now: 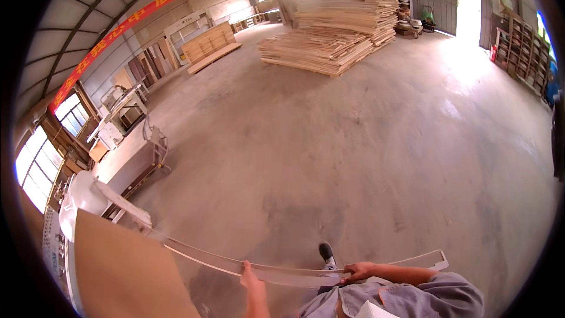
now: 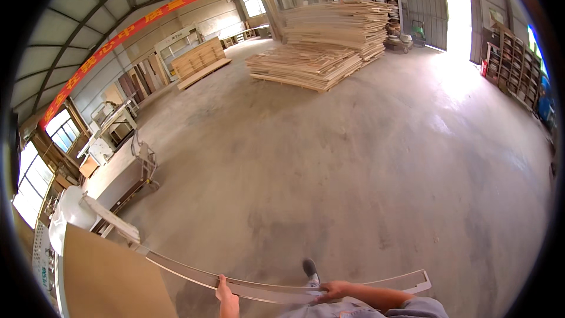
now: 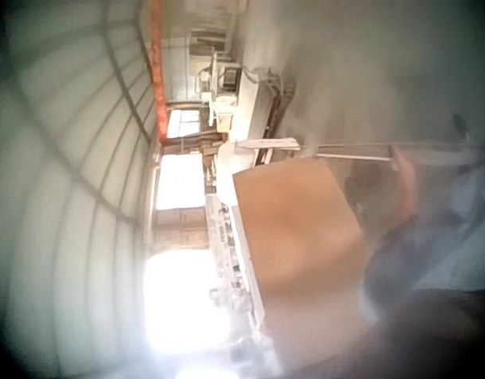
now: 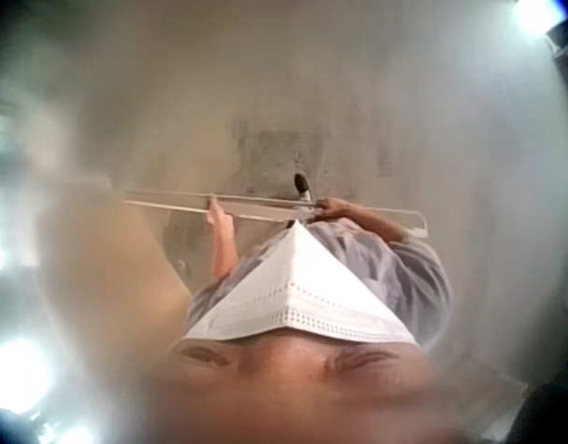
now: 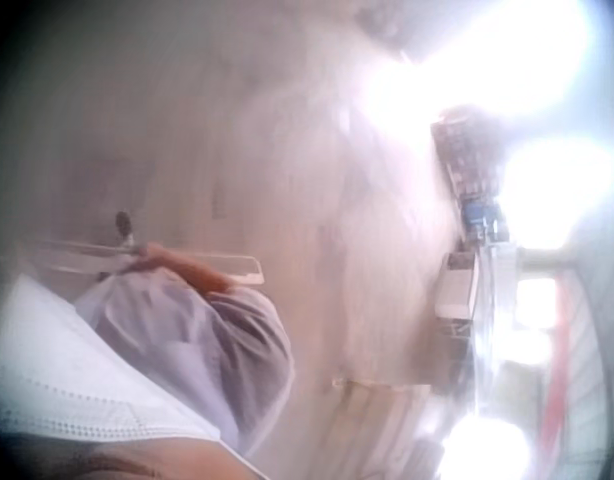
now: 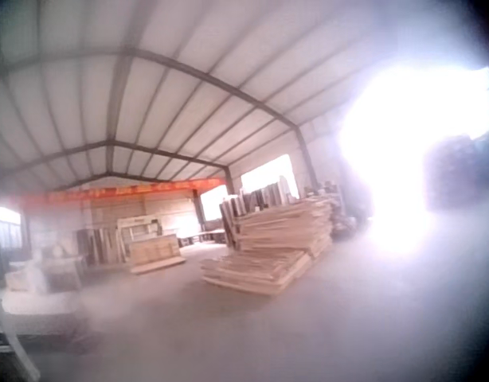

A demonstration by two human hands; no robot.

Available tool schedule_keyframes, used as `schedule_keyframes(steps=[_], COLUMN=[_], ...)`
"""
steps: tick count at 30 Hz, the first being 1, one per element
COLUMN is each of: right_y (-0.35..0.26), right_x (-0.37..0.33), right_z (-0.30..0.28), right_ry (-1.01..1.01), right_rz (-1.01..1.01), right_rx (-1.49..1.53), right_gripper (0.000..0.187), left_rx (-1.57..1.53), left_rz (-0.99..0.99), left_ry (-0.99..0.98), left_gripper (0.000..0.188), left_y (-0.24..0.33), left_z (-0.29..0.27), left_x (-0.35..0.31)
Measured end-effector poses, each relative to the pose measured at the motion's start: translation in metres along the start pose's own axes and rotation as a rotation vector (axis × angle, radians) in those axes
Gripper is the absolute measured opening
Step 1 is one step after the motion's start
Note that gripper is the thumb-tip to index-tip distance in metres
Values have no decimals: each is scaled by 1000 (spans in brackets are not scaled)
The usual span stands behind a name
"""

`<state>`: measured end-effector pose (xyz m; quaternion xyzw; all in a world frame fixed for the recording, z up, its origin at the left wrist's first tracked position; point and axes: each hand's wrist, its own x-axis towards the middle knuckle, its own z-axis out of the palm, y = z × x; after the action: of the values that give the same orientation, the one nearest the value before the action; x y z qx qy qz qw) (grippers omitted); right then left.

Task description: The person picks up and stacks several long wooden planks and panels in a workshop. They then use a handheld air blower to clean dust off a large panel resting on a machine.

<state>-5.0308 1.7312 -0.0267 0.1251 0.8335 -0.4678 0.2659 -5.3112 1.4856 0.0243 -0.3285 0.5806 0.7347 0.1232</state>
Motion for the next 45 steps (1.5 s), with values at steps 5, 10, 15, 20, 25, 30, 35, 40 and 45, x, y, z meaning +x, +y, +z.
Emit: schedule_keyframes(steps=[5,10,15,20,25,30,35,40,45], right_y=[37,74,83,104,231,260,474,553,470], right_x=[78,132,219,305,331,236,189,199,321], right_z=[-172,-290,-424,-613,-897,-1150,-1187,-1148,-1337], right_ry=[86,224,409,837,1495,2290,2192,2301,2244], right_rz=[177,303,321,423,174,-594,-999,-689,-414], right_rx=[-37,342,480,239,364,954,1498,1610,1728], right_gripper=[61,59,57,47,32,33,34,29,31], left_rx=[-23,127,145,47,-30,-196,-246,-64,-136], left_rz=[-57,-23,164,84,329,351,224,321,463], left_ry=[-244,-377,-434,-336,-203,312,287,159,-6], left_gripper=[47,54,38,31,23,25,23,19,21], left_y=[-9,39,56,104,168,246,284,362,510], left_z=[205,426,607,751,852,888,975,1113,1309], left_x=[98,101,168,191,281,403,531,662,689])
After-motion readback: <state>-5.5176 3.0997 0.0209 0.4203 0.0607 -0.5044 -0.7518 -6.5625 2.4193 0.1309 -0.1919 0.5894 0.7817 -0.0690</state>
